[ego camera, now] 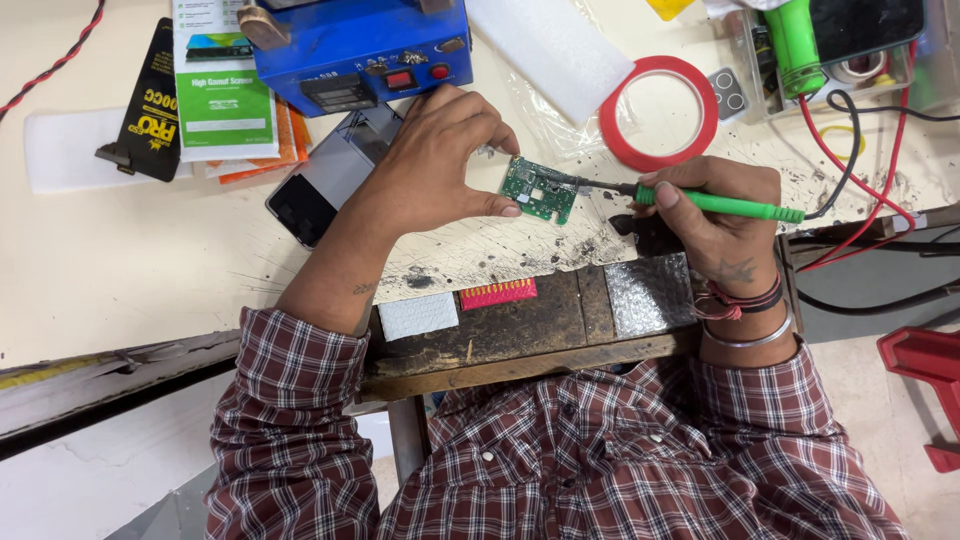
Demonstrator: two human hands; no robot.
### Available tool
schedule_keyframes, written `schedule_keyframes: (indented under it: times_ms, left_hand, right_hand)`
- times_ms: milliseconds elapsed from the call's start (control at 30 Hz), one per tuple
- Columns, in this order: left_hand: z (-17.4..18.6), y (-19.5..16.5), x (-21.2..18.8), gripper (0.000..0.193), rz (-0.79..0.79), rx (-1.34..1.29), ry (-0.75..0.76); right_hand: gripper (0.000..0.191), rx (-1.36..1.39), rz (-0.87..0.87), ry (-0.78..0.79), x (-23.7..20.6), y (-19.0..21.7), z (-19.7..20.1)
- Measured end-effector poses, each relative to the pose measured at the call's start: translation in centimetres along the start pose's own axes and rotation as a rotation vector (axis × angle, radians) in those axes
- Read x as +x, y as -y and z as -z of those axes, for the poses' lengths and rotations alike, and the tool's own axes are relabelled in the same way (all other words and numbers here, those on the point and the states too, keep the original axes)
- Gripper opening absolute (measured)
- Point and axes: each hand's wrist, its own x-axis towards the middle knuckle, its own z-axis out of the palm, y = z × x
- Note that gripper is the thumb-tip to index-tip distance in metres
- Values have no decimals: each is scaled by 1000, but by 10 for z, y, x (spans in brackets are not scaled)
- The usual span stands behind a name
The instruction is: The person holds a green circuit board on the workbench with one hand and solders components on it with a soldering iron, repositioning the board repeatedly. Near the end they set the iron down and use a hot air gun on the board while probing it with a small tool.
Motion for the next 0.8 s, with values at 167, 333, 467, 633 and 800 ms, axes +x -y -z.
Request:
schedule_keyframes:
  times_ms: [167,333,467,633,800]
  left_hand:
    - [-2,0,2,61,12,19,-1]
    - [0,1,1,61,18,9,14]
    - [-1,0,1,61,2,14,0]
    - [1,0,0,59,6,1,8]
    - [0,0,1,61,-34,10,-21]
  right_hand:
    - [15,3,13,7,1,1,0]
    - [16,0,-4,12,1,2,-1]
    - [17,-1,0,5,0,1,0]
    - [17,-6,-4,3,-1,0,0]
    - [17,-28,17,29,0,0,0]
